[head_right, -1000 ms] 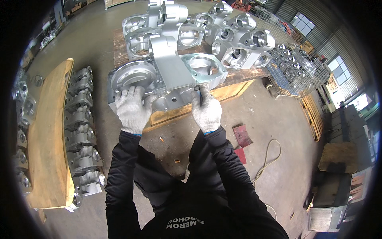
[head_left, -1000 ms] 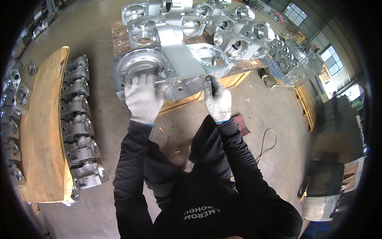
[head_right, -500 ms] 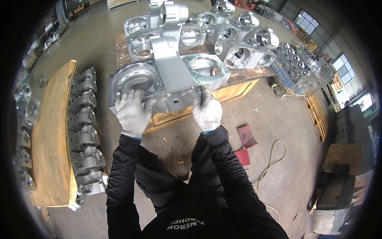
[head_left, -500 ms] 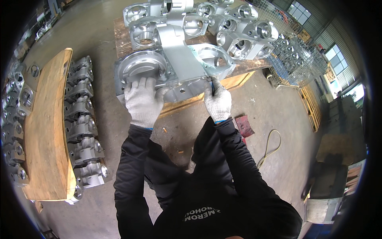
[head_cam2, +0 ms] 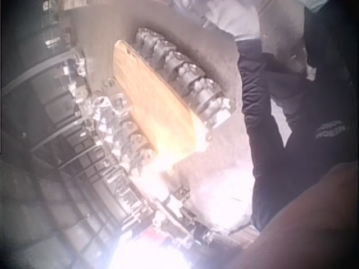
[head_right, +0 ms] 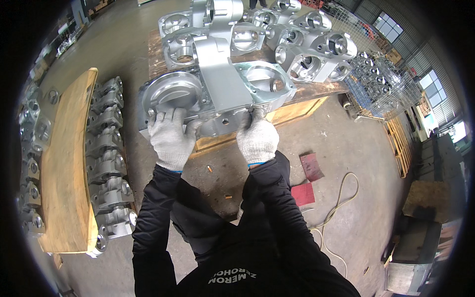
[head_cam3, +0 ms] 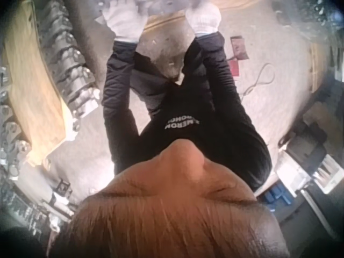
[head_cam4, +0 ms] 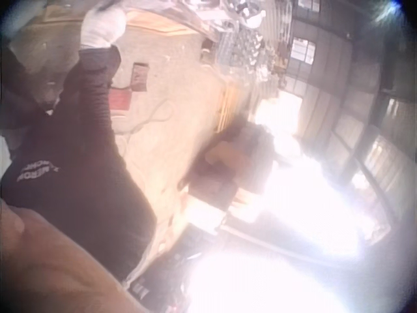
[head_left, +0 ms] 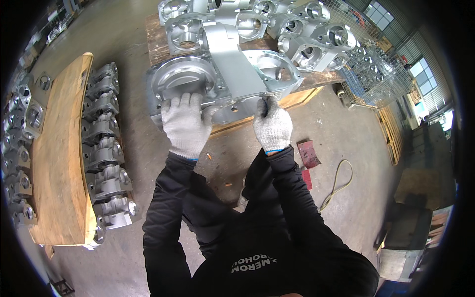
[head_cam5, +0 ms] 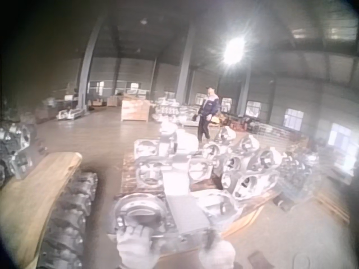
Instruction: The person kneels on the floor and uses a metal file to deburr the edges of several silver metal parts. They rotate each part to access different edges, then place the finished pieces on a wooden pallet.
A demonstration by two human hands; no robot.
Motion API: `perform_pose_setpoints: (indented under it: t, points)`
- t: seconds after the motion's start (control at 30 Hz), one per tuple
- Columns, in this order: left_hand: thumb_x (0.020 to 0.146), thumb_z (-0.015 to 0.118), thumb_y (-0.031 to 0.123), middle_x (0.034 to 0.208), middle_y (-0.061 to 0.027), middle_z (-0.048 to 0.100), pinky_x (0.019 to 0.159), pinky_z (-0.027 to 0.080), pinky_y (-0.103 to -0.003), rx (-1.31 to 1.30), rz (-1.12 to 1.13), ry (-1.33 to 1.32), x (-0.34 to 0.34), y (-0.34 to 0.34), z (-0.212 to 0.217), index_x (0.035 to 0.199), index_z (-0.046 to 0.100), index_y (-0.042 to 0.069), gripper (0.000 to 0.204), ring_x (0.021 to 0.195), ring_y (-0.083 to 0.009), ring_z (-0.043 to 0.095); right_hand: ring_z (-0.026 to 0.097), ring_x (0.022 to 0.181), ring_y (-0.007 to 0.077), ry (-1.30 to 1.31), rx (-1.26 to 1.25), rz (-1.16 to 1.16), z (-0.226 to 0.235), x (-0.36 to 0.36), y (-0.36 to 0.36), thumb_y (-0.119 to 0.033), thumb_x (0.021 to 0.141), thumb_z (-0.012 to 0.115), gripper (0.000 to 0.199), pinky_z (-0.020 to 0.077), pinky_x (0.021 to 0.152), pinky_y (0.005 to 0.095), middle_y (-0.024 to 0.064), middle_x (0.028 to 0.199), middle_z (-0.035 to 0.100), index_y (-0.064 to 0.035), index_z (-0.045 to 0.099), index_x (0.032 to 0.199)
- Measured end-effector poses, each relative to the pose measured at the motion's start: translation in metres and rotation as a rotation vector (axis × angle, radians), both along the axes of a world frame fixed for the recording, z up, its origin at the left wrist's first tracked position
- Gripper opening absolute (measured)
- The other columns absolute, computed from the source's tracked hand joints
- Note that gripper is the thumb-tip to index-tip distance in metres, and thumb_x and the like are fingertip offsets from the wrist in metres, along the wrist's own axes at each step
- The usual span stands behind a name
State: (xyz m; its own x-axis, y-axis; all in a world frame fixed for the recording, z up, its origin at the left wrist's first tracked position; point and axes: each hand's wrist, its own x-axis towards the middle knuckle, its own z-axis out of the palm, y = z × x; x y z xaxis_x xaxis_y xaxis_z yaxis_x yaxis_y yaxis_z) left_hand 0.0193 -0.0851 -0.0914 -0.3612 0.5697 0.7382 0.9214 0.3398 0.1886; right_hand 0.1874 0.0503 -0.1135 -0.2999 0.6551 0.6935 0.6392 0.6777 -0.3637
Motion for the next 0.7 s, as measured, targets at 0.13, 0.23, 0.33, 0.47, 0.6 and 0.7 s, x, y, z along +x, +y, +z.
perform_pose_setpoints:
  t: [0.13,0.23,0.33,0.47,0.6,0.7]
  points:
    - [0.079,0.08,0.044,0.092,-0.0074,0.067,0.099,0.046,-0.05,0.018,-0.003,0.003,0.0,0.001,-0.001,0.098,0.069,0.011,0.04,0.092,-0.0293,0.064,0.068,0.059,0.0384,-0.06,0.064,-0.003,0.0,-0.007,-0.008,-0.021,0.094,0.066,0.018,0.0553,0.056,0.0478,0.0172,0.063,0.065,-0.0068,0.067,0.105]
    - [0.08,0.08,0.044,0.092,-0.0073,0.067,0.098,0.046,-0.05,0.029,-0.013,0.002,0.0,0.001,-0.001,0.098,0.069,0.01,0.039,0.092,-0.0292,0.064,0.068,0.059,0.0376,-0.046,0.051,-0.007,0.003,-0.009,-0.016,-0.021,0.094,0.066,0.018,0.0551,0.055,0.0469,0.0167,0.063,0.066,-0.0062,0.067,0.104]
    - [0.081,0.079,0.044,0.092,-0.0077,0.067,0.098,0.046,-0.049,0.024,-0.024,-0.013,-0.001,0.0,-0.002,0.098,0.069,0.01,0.039,0.093,-0.0294,0.064,0.068,0.059,0.0372,-0.084,0.029,0.023,0.005,-0.017,-0.029,-0.021,0.094,0.065,0.019,0.0545,0.054,0.0464,0.0164,0.063,0.066,-0.0049,0.067,0.103]
    - [0.082,0.079,0.044,0.093,-0.0084,0.067,0.099,0.045,-0.05,0.03,-0.042,-0.007,-0.003,-0.002,-0.003,0.099,0.069,0.009,0.04,0.093,-0.03,0.064,0.066,0.058,0.0378,-0.008,0.039,0.094,0.004,-0.039,-0.05,-0.025,0.094,0.065,0.022,0.0542,0.056,0.0468,0.0166,0.063,0.065,-0.0033,0.067,0.096]
    - [0.084,0.077,0.045,0.095,-0.0093,0.068,0.099,0.044,-0.05,0.014,-0.034,-0.006,-0.004,-0.001,0.0,0.101,0.069,0.009,0.041,0.096,-0.0306,0.064,0.068,0.065,0.0417,0.101,-0.092,0.244,0.007,-0.049,-0.054,-0.021,0.094,0.064,0.022,0.0551,0.062,0.0492,0.0217,0.068,0.066,-0.0013,0.067,0.086]
    - [0.087,0.075,0.041,0.099,-0.0098,0.069,0.098,0.045,-0.05,-0.023,-0.064,-0.038,-0.002,-0.005,0.007,0.103,0.069,0.009,0.037,0.099,-0.031,0.064,0.067,0.07,0.0371,0.316,-0.555,0.437,0.015,-0.043,-0.046,-0.023,0.099,0.064,0.026,0.0543,0.066,0.0438,0.0213,0.077,0.069,0.0017,0.07,0.098]
